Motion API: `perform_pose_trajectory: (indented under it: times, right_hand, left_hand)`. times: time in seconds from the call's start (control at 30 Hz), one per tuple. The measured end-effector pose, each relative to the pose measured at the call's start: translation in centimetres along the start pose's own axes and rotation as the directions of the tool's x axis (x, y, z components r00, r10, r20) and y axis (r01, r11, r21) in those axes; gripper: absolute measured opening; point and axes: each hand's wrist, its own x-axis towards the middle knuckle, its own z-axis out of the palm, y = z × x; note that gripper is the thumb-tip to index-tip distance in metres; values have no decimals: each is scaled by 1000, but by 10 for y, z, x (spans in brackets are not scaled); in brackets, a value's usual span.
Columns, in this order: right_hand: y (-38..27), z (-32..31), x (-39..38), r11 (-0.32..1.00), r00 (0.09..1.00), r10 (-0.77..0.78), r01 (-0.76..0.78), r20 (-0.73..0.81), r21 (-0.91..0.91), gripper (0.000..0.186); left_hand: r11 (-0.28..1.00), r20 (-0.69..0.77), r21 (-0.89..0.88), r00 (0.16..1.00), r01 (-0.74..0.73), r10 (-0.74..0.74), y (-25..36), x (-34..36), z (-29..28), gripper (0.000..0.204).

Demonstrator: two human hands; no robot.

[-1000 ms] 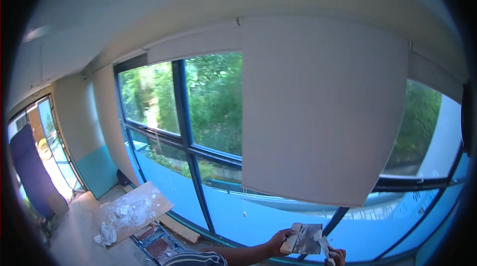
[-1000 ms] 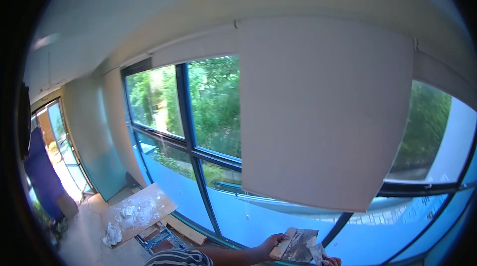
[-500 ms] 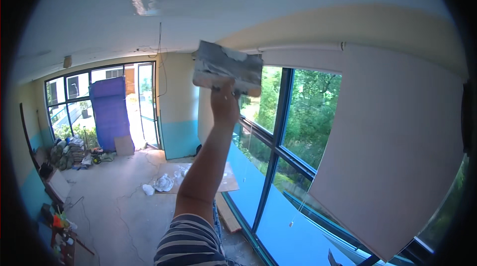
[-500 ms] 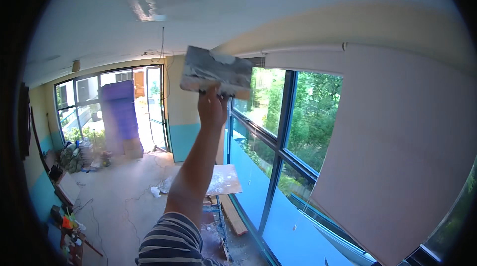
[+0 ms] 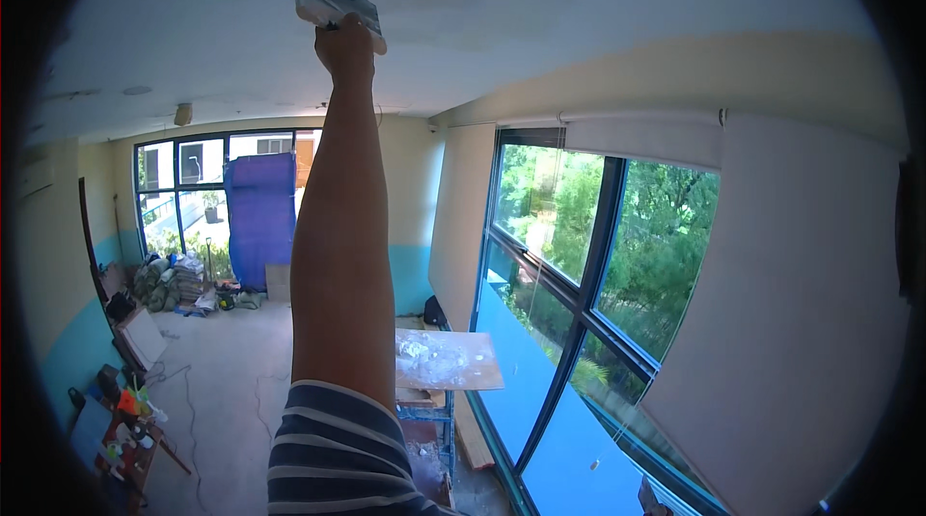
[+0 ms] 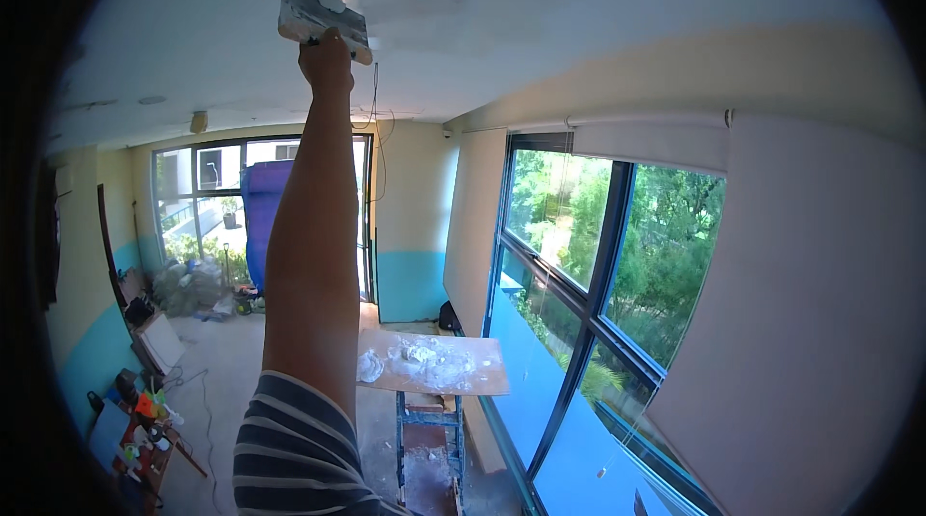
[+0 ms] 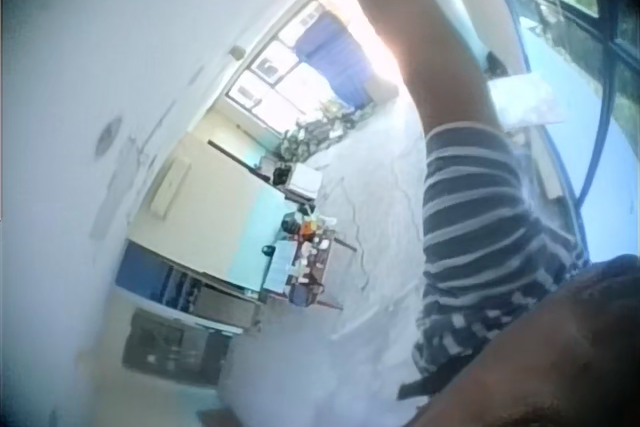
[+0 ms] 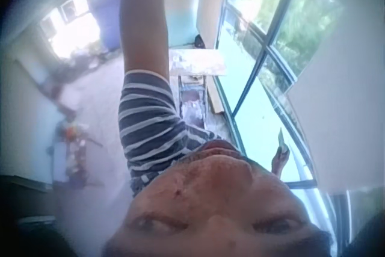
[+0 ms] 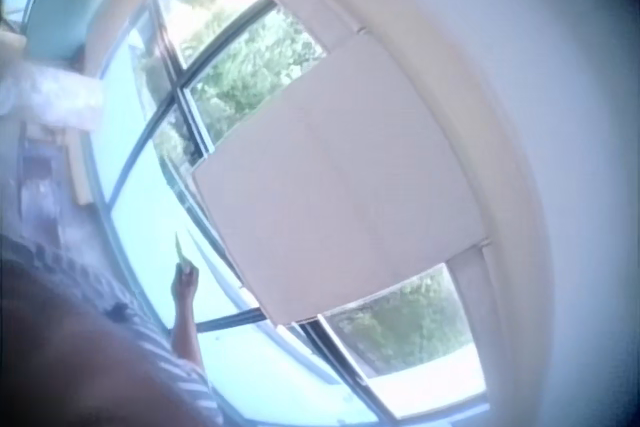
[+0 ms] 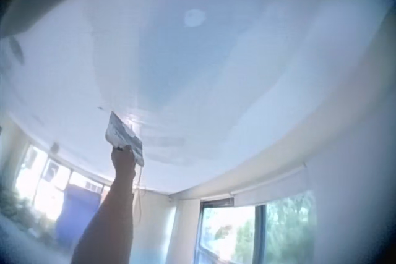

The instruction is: The person scoops plaster compound from a wooden board using putty knives and applies it across the ceiling, smoothing it out with the blades.

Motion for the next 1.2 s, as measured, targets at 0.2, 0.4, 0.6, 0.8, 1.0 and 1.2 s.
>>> perform_pose_trajectory:
  times: [0.2, 0.4, 0.6, 0.8, 1.0, 1.2]
  right_hand:
    - [-24, 34, 35, 997, 1000, -26, 25, -5, -66, 44]
    - [-29, 62, 66, 996, 999, -42, 41, -13, -74, 49]
    - [-23, 87, 87, 995, 998, -25, 20, -49, -101, 51]
    - [-31, 86, 94, 998, 999, 16, -18, -32, -59, 53]
    - [-4, 79, 69, 993, 986, 87, -98, -143, -72, 50]
    - [10, 74, 58, 999, 971, 48, -41, -236, 36, 46]
  left_hand:
    - [912, -46, 331, 961, -242, 271, -31, 55, -5, 45]
    - [798, -48, 479, 896, -367, 441, -32, 75, 3, 39]
    - [665, -12, 538, 784, -518, 620, -34, 104, 22, 37]
    - [769, -120, 416, 808, -486, 576, -42, 72, 81, 49]
    - [906, 16, 302, 952, -296, 306, -60, -12, 170, 68]
    - [944, 83, 258, 978, -207, 192, -71, -80, 244, 74]
